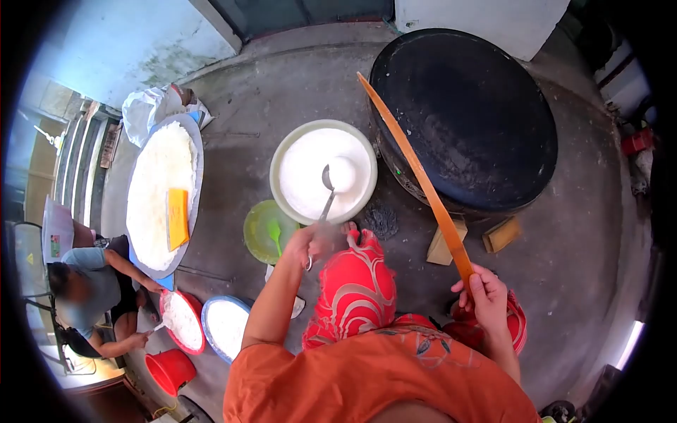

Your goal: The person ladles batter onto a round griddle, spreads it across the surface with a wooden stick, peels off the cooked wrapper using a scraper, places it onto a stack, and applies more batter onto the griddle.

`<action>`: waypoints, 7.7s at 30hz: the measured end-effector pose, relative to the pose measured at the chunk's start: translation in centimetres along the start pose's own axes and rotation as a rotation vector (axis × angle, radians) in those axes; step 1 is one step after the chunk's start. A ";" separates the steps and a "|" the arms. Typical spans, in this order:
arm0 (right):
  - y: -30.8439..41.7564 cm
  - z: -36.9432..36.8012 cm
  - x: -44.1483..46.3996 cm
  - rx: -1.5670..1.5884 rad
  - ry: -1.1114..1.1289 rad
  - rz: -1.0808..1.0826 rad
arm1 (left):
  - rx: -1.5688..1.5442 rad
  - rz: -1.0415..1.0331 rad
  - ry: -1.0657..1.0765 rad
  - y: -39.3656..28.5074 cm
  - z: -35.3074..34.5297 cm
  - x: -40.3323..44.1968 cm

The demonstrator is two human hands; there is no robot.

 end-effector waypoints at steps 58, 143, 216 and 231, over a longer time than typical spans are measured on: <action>7.3 6.9 1.7 -0.536 -0.246 0.314 | 0.173 -0.562 0.492 -9.8 -19.2 -14.9; 14.7 1.6 22.4 -1.407 -0.665 0.701 | -0.998 -0.020 0.479 -3.6 -7.2 -2.5; 16.8 14.8 26.8 -1.245 -0.895 0.093 | -0.863 0.091 0.380 -3.4 -5.4 0.2; 13.7 9.8 23.5 -1.165 -0.805 0.050 | -0.724 0.106 0.495 -3.4 -5.9 -0.1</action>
Point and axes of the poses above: each hand's wrist, its own x-axis towards the middle knuckle, its own z-axis out of the back of the hand, y = z × x, the point moved 10 cm from there along x, towards the middle knuckle, and after that the axes turned 7 degrees about -z, right-handed, at the moved point
